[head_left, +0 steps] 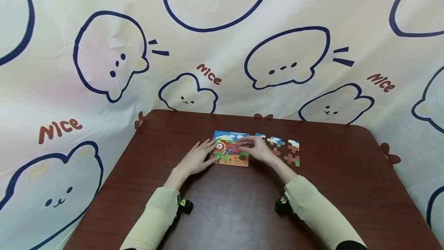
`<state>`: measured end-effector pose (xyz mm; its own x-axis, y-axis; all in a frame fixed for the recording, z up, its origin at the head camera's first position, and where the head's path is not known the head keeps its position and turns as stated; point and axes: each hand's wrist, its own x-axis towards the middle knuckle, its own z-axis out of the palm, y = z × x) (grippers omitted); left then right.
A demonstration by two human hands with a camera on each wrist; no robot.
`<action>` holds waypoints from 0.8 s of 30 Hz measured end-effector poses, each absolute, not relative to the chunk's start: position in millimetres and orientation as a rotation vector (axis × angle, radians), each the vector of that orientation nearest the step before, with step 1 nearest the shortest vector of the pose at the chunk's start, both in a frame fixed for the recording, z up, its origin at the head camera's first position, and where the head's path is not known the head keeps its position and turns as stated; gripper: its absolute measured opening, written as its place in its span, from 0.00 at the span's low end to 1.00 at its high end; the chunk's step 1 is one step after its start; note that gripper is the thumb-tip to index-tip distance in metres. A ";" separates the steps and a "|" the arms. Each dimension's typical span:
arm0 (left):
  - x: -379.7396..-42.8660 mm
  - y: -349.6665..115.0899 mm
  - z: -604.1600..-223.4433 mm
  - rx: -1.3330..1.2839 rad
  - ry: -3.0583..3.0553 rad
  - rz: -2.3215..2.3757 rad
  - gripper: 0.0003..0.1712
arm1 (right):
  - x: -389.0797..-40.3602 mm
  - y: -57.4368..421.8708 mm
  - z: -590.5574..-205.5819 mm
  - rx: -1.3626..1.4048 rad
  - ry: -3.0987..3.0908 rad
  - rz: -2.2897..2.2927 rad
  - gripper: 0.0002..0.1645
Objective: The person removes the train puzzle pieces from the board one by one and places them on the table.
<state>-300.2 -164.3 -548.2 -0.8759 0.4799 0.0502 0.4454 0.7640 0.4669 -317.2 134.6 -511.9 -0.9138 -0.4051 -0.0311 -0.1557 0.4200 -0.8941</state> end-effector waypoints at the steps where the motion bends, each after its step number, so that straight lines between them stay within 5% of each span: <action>1: -296.2 -164.3 -542.8 0.747 2.872 0.742 0.47 | -317.8 129.2 -513.1 -0.491 2.417 -1.497 0.24; 24: -285.2 -157.0 -526.5 0.665 2.876 0.637 0.41 | -322.2 86.4 -520.3 -0.444 2.498 -1.456 0.17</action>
